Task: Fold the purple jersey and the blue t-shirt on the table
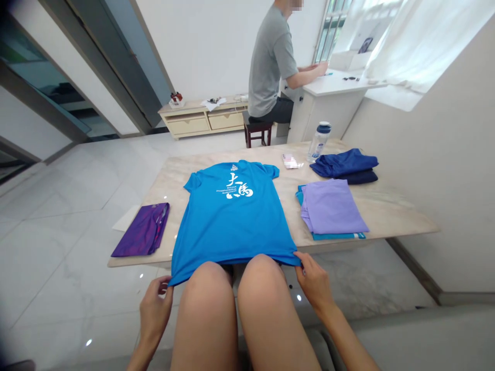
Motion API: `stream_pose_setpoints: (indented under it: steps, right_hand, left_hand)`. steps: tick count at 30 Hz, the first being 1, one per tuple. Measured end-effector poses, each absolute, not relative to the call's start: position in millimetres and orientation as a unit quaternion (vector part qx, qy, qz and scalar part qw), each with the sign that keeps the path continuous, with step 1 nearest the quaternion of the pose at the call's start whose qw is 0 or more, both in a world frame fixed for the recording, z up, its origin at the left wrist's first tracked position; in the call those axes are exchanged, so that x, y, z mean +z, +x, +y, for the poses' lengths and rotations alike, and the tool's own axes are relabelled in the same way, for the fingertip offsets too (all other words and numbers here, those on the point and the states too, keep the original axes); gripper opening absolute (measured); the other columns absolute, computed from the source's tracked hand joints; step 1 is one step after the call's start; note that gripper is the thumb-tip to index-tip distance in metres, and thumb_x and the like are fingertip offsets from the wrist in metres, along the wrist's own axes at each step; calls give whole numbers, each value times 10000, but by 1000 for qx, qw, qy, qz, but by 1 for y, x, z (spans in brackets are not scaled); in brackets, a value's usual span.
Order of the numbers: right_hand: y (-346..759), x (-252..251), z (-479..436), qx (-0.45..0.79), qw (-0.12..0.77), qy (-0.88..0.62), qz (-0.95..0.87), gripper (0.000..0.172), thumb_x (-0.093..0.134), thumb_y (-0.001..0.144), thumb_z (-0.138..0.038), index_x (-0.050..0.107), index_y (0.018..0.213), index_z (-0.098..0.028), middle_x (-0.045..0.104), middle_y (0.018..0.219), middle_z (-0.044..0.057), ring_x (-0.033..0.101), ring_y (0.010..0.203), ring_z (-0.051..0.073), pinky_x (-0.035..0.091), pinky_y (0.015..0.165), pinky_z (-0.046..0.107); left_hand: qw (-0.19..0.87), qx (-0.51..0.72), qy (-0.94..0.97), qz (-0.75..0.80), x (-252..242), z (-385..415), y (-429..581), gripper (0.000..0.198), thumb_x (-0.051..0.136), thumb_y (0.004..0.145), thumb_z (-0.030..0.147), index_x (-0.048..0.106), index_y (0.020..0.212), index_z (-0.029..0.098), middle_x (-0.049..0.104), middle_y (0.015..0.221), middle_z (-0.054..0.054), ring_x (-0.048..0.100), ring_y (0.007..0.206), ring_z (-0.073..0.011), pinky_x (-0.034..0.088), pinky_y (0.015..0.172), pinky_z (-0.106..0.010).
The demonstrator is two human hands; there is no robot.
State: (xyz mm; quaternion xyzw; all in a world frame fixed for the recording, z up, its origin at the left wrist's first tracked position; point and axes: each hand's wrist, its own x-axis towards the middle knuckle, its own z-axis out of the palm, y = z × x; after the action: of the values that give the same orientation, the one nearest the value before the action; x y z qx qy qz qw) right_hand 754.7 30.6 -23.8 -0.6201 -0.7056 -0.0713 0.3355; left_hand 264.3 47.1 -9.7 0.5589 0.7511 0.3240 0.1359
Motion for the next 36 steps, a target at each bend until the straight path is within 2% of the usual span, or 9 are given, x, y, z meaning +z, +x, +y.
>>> stream_pose_setpoints:
  steps: [4, 10, 15, 19, 22, 24, 26, 29, 36]
  right_hand:
    - [757, -48, 15, -58, 287, -609, -737, 218, 474, 1024, -160, 665, 1096, -236, 775, 835, 24, 782, 656, 214, 534, 519, 274]
    - [763, -66, 1, -5, 250, -587, -770, 347, 471, 971, -106, 714, 1158, -267, 813, 1025, 36, 795, 675, 197, 545, 470, 244]
    - [764, -28, 23, -18, 307, -549, -777, 349, 553, 1016, -121, 718, 1278, -281, 799, 1065, 55, 812, 916, 227, 657, 755, 306]
    - [739, 7, 103, -26, 349, -547, -760, 488, 547, 1048, -129, 626, 1505, -283, 769, 1294, 105, 764, 1169, 271, 603, 1079, 434]
    - [709, 7, 174, -3, 317, -566, -761, 604, 503, 1104, -238, 434, 1704, -240, 549, 1661, 169, 613, 1456, 342, 525, 1200, 544]
    - [695, -6, 207, 23, 272, -581, -767, 674, 471, 1130, -319, 305, 1775, -216, 372, 1791, 164, 444, 1609, 369, 445, 1275, 589]
    - [689, -21, 222, 42, 227, -595, -770, 710, 443, 1145, -387, 234, 1801, -215, 291, 1832, 137, 320, 1680, 362, 357, 1333, 607]
    - [693, -38, 219, 39, 184, -619, -762, 702, 409, 1155, -462, 261, 1797, -221, 297, 1830, 124, 280, 1698, 349, 275, 1368, 618]
    - [705, -45, 189, 23, 156, -626, -764, 668, 357, 1159, -520, 434, 1729, -181, 331, 1813, 147, 291, 1694, 352, 295, 1358, 605]
  left_hand:
    - [155, 295, 541, 772, -28, 31, 268, 347, 538, 894, 505, 725, 1015, 238, 813, 943, -89, 769, 787, -297, 594, 709, -415]
    - [248, 203, 560, 764, -58, 14, 259, 296, 515, 929, 407, 778, 947, 273, 842, 938, -69, 808, 794, -289, 619, 688, -390]
    - [145, 283, 667, 673, -30, 45, 270, 294, 540, 1039, 439, 788, 1048, 280, 834, 1074, -79, 807, 986, -296, 646, 872, -431]
    - [75, 276, 757, 587, 9, 133, 304, 297, 502, 1119, 362, 767, 1211, 264, 808, 1204, -92, 759, 1134, -283, 593, 1022, -459]
    - [73, 237, 796, 552, 12, 207, 327, 373, 441, 1148, 363, 727, 1341, 224, 759, 1382, -128, 710, 1288, -297, 550, 1133, -491]
    - [66, 213, 802, 555, 0, 242, 335, 461, 405, 1156, 389, 645, 1498, 193, 671, 1544, -157, 622, 1446, -315, 488, 1229, -524]
    - [54, 193, 797, 570, -17, 258, 338, 558, 375, 1158, 415, 518, 1635, 165, 552, 1679, -167, 496, 1581, -326, 393, 1315, -556]
    - [39, 173, 783, 596, -38, 259, 335, 641, 344, 1157, 441, 393, 1724, 147, 428, 1769, -164, 370, 1666, -327, 286, 1376, -575]
    - [32, 178, 772, 609, -49, 236, 332, 690, 364, 1133, 452, 428, 1700, 65, 405, 1760, -236, 371, 1661, -374, 318, 1356, -606]
